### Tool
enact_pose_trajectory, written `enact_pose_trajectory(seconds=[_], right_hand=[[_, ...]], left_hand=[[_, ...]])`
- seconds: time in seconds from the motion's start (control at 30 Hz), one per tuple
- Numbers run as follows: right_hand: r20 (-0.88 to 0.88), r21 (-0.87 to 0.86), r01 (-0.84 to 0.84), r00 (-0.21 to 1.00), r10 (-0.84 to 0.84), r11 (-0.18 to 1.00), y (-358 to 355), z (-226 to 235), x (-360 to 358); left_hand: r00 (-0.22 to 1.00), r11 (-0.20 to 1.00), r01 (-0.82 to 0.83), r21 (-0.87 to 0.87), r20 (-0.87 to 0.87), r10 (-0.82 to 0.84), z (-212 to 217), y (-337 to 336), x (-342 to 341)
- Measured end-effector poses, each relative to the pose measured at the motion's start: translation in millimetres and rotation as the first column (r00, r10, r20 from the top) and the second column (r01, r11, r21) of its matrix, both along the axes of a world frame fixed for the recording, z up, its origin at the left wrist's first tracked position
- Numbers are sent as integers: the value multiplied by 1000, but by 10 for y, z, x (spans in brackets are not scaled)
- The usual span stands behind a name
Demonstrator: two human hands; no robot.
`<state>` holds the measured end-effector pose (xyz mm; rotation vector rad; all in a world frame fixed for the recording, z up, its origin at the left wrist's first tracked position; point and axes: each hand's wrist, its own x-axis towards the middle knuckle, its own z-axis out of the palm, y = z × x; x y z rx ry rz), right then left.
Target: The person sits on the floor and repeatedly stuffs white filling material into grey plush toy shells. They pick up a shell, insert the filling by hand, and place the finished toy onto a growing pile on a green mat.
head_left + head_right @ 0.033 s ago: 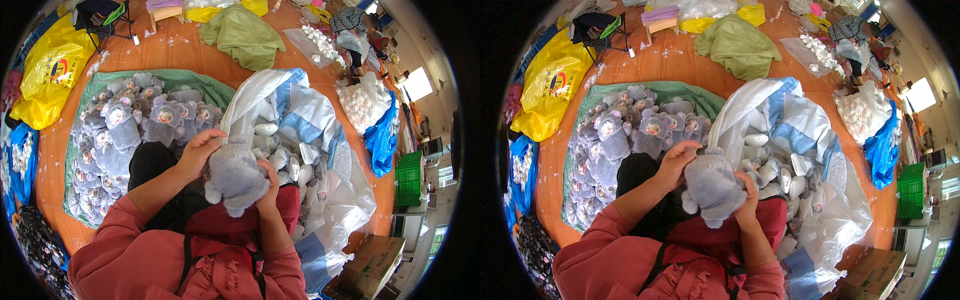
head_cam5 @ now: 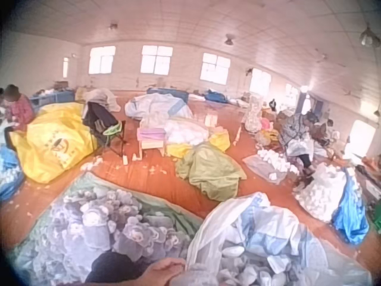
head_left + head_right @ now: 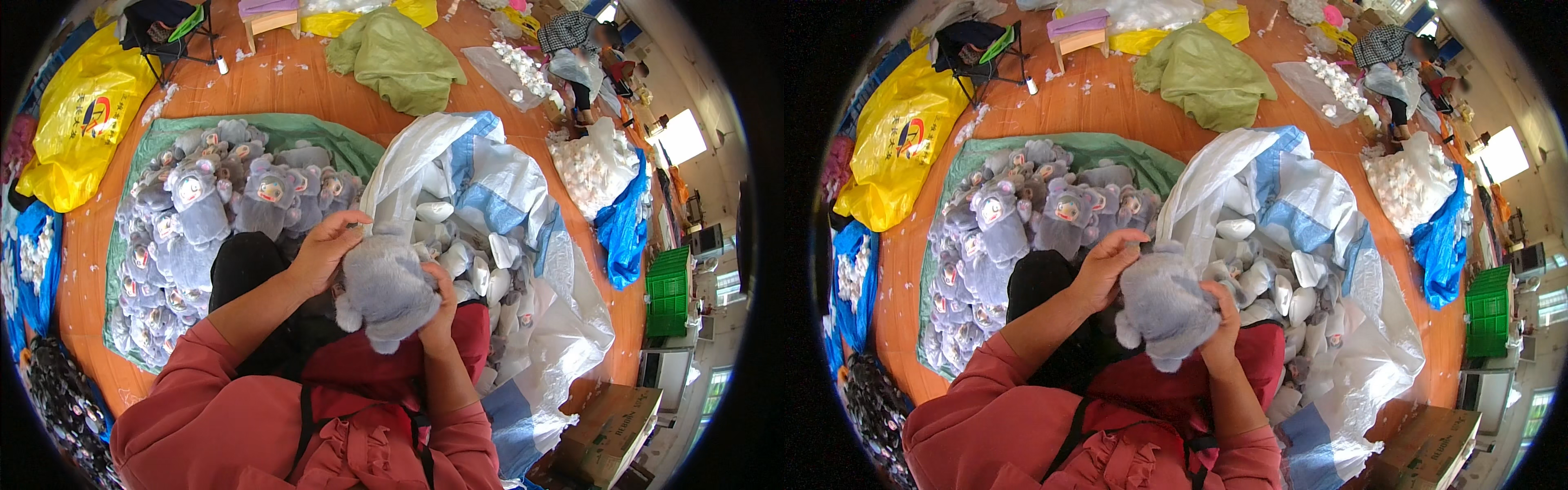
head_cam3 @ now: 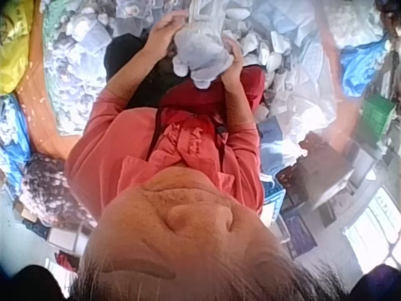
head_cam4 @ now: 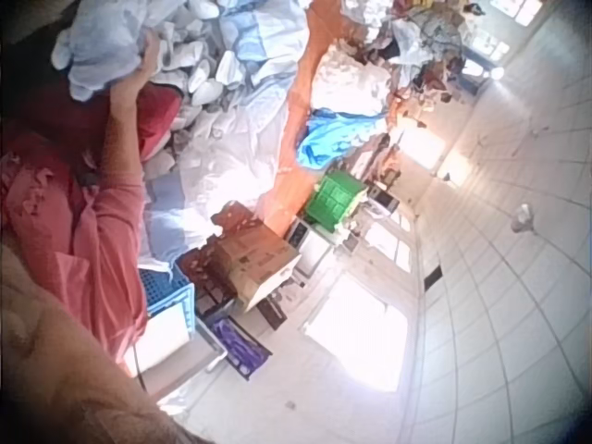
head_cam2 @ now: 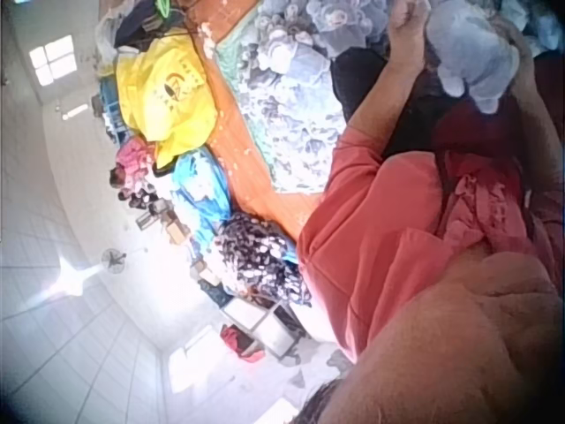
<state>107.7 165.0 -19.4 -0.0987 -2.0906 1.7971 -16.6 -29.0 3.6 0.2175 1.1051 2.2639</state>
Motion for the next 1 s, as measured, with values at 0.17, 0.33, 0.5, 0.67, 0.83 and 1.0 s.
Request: enact_pose_trajectory(seconds=[0.17,0.33,0.5,0.67,0.83,1.0], right_hand=[[-14,121,47,999,-45,992,74,-76,-9],[-32,291,25,999,-17,956,22,41,-62],[1,247,-8,1000,8,969,-23,53,-88],[84,162,101,990,-116,982,-15,-137,-109],[265,259,275,902,-342,926,46,-173,-61],[199,-47,207,961,-194,977,50,-226,-71]], left_hand=[[987,952,151,-267,91,-131,-171,27,-20],[941,943,237,-232,298,-163,-102,72,61],[956,968,180,-175,264,-130,-113,90,104],[954,981,21,-192,297,38,-161,118,111],[924,985,-114,-129,351,152,-144,132,134],[981,995,-91,28,174,85,-200,123,147]])
